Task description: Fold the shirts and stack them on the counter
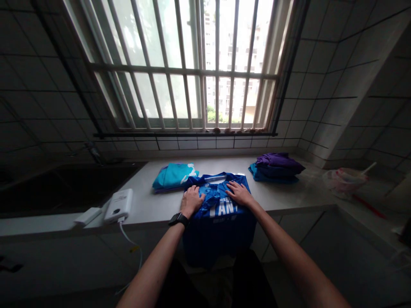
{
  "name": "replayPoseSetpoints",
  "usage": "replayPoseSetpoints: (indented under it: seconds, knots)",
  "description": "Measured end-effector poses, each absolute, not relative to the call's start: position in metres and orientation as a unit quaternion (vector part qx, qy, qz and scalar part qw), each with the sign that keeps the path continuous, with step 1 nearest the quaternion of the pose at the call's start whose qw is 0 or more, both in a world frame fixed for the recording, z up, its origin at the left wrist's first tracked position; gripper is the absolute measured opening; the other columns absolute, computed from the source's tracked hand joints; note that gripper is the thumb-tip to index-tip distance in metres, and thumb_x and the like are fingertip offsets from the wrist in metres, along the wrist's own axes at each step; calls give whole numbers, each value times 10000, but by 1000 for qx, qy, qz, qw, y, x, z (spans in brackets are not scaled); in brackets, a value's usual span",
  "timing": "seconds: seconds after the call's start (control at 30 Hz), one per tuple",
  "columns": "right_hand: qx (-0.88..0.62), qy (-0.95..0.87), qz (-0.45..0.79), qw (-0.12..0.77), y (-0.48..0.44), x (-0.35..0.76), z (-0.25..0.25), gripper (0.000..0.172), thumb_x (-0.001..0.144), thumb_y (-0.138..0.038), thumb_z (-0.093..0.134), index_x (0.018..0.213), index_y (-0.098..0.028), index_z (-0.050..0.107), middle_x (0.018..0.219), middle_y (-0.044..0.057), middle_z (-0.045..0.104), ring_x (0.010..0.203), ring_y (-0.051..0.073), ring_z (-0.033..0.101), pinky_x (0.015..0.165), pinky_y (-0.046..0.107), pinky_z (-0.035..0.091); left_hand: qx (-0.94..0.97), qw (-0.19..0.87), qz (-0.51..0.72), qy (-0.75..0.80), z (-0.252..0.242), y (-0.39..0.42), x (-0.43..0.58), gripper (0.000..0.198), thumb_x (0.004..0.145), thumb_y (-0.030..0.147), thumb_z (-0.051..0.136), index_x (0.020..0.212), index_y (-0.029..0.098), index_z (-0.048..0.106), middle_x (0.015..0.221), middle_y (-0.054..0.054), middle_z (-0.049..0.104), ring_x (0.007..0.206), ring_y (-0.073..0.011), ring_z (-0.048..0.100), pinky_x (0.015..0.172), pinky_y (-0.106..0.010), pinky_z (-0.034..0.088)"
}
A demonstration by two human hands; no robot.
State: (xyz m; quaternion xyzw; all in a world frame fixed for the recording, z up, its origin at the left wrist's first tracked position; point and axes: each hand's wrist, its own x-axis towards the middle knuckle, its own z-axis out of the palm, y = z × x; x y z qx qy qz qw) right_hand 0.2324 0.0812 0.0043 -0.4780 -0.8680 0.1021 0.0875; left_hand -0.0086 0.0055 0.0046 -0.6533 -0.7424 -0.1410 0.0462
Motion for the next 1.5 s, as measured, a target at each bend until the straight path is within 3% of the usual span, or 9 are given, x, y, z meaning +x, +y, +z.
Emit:
replayPoseSetpoints:
  seconds: [0.8,1.5]
  knots:
    - [-475,-870,87,101,80,232,3,616,1048,-509,337,1565,-180,400,1650,99,331,1537,250,272,1243,466,216,-657,47,-144,-739,7,4,-8,427,978,333,441,1286,92,612,1366,-175,609,1245,-290,568,1056,-381,436]
    - [-470,-872,85,105,79,233,3,562,1047,-511,341,1539,-263,452,1645,64,352,1529,262,289,1235,495,229,-657,50,-150,-737,3,7,-11,415,971,334,479,1297,135,641,1400,-171,604,1247,-294,567,1061,-404,444]
